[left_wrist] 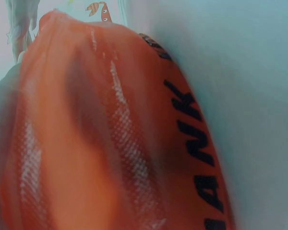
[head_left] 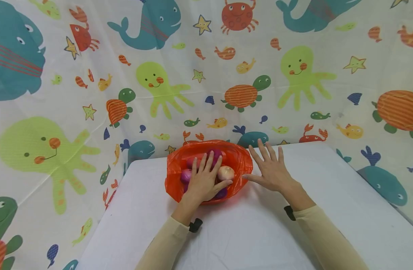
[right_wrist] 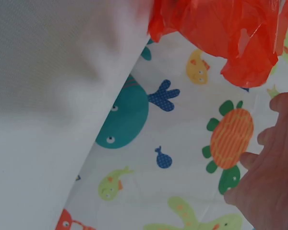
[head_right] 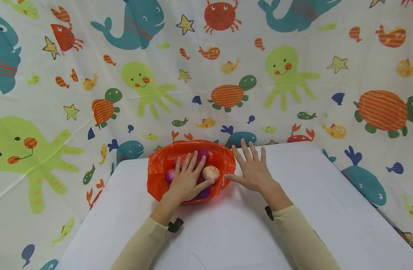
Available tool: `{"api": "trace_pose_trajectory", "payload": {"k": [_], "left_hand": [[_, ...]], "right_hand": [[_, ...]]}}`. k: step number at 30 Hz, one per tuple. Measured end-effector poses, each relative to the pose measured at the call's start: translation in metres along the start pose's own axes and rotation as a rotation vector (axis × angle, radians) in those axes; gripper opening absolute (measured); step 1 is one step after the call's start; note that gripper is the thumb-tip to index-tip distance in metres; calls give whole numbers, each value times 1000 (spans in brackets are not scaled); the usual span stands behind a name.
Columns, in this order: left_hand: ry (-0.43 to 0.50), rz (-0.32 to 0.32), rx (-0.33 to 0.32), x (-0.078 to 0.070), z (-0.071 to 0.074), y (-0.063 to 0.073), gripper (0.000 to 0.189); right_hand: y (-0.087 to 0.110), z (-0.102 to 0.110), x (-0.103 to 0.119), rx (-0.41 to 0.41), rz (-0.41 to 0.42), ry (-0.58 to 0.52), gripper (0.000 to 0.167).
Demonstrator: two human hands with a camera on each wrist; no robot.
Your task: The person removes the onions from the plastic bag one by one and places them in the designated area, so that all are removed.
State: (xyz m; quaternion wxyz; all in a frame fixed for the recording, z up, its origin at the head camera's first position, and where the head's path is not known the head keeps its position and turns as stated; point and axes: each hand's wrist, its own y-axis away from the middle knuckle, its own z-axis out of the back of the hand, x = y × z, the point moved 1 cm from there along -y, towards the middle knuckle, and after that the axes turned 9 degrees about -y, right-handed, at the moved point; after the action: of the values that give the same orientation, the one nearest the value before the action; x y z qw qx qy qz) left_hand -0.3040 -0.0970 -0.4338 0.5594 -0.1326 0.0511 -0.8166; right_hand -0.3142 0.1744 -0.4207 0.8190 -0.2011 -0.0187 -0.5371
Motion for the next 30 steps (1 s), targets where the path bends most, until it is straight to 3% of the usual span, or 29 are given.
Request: {"api": "trace_pose_trajectory", "payload": {"k": [12, 17, 21, 24, 27, 30], "left_hand": [[16, -9, -9, -3, 3, 4, 99], [18, -38, -1, -7, 15, 6, 98], [85, -55, -15, -3, 33, 13, 98], [183, -45, -111, 8, 56, 18, 93], [263, -32, -273, 27, 76, 22, 85], [295, -5, -420, 48, 85, 27, 75]], "right_hand": [[-1, -5, 0, -23, 25, 19, 111], [-1, -5, -1, -37, 47, 12, 109], [-2, -5, 3, -96, 112, -28, 106], [-5, -3, 6, -187, 190, -68, 102], [-11, 1, 13, -267, 249, -132, 98], [-16, 4, 21, -303, 279, -203, 92]]}}
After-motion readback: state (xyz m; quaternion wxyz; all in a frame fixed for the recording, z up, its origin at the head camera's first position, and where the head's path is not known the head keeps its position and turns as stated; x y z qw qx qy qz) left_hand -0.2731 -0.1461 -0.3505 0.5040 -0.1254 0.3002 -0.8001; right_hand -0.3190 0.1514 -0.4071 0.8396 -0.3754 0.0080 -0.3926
